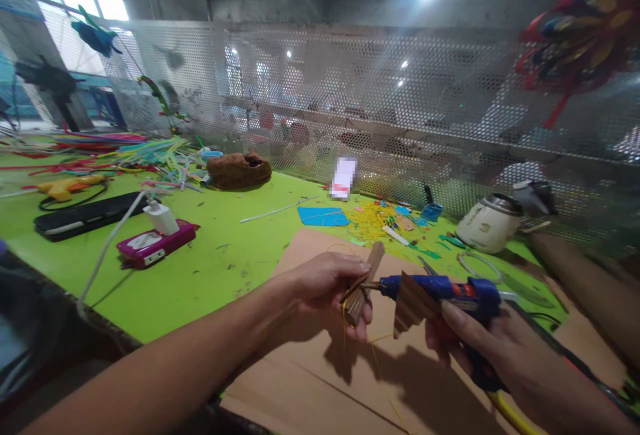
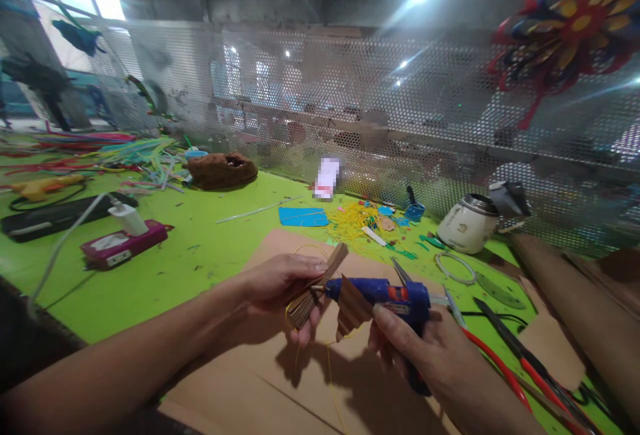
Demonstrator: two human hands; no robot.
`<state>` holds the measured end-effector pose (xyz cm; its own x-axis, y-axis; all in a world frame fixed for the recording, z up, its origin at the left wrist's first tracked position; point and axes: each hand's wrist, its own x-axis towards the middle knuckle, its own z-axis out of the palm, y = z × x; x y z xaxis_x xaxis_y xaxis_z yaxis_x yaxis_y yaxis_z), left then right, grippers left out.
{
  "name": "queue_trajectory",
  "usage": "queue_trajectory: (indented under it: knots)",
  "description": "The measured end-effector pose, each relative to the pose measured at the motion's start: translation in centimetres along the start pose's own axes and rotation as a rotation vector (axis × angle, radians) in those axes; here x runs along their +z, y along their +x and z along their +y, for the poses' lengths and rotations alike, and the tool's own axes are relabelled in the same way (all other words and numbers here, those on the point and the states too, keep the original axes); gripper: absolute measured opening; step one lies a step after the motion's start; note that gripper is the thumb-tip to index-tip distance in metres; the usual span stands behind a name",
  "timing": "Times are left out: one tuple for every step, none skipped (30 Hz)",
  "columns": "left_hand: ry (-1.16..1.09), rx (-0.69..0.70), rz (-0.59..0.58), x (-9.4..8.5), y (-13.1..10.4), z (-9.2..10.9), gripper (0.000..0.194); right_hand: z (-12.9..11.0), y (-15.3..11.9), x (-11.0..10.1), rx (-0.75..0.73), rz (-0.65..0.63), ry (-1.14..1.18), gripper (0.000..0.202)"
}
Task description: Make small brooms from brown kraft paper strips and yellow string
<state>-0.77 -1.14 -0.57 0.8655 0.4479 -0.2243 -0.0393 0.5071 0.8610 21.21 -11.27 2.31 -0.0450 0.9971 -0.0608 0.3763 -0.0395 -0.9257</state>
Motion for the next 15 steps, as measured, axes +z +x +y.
queue_trajectory:
  knots:
    - [-0.001,0.006,-0.004,0.02,-0.02,0.01,0.037,0.16,0.12,0.01,-0.008,-0.006,-0.007,0.052]
    - [-0.004,0.013,-0.009,0.02,-0.05,0.00,0.036,0.32,0.22,-0.01,-0.015,-0.014,-0.015,0.051]
    - [-0.007,0.018,-0.015,0.02,-0.08,-0.01,0.036,0.44,0.31,-0.03,-0.018,-0.024,-0.024,0.051]
    - [-0.009,0.021,-0.019,0.02,-0.10,-0.03,0.035,0.51,0.36,-0.05,-0.021,-0.034,-0.037,0.051]
    - [-0.010,0.022,-0.024,0.00,-0.13,-0.04,0.035,0.51,0.39,-0.07,-0.026,-0.039,-0.053,0.052]
    - [-0.012,0.022,-0.026,-0.01,-0.16,-0.05,0.034,0.47,0.39,-0.06,-0.034,-0.038,-0.068,0.053]
    - [-0.012,0.019,-0.028,-0.03,-0.18,-0.05,0.034,0.39,0.35,-0.05,-0.042,-0.034,-0.081,0.054]
    - [-0.012,0.016,-0.027,-0.04,-0.19,-0.06,0.033,0.30,0.30,-0.03,-0.044,-0.029,-0.093,0.055]
    - [-0.010,0.013,-0.026,-0.06,-0.19,-0.06,0.032,0.22,0.23,0.00,-0.039,-0.025,-0.104,0.055]
    - [-0.009,0.018,-0.022,-0.08,-0.19,-0.07,0.031,0.15,0.15,0.03,-0.030,-0.023,-0.114,0.056]
    - [-0.009,0.029,-0.017,-0.10,-0.17,-0.10,0.030,0.10,0.07,0.05,-0.021,-0.024,-0.122,0.055]
    - [-0.011,0.043,-0.013,-0.13,-0.14,-0.13,0.029,0.07,-0.01,0.07,-0.015,-0.027,-0.132,0.055]
    - [-0.013,0.057,-0.013,-0.17,-0.09,-0.17,0.029,0.05,-0.09,0.09,-0.016,-0.029,-0.144,0.054]
    - [-0.015,0.065,-0.017,-0.22,-0.04,-0.22,0.029,0.03,-0.17,0.10,-0.024,-0.028,-0.153,0.053]
    - [-0.018,0.069,-0.023,-0.26,0.01,-0.27,0.029,0.01,-0.24,0.12,-0.036,-0.030,-0.158,0.052]
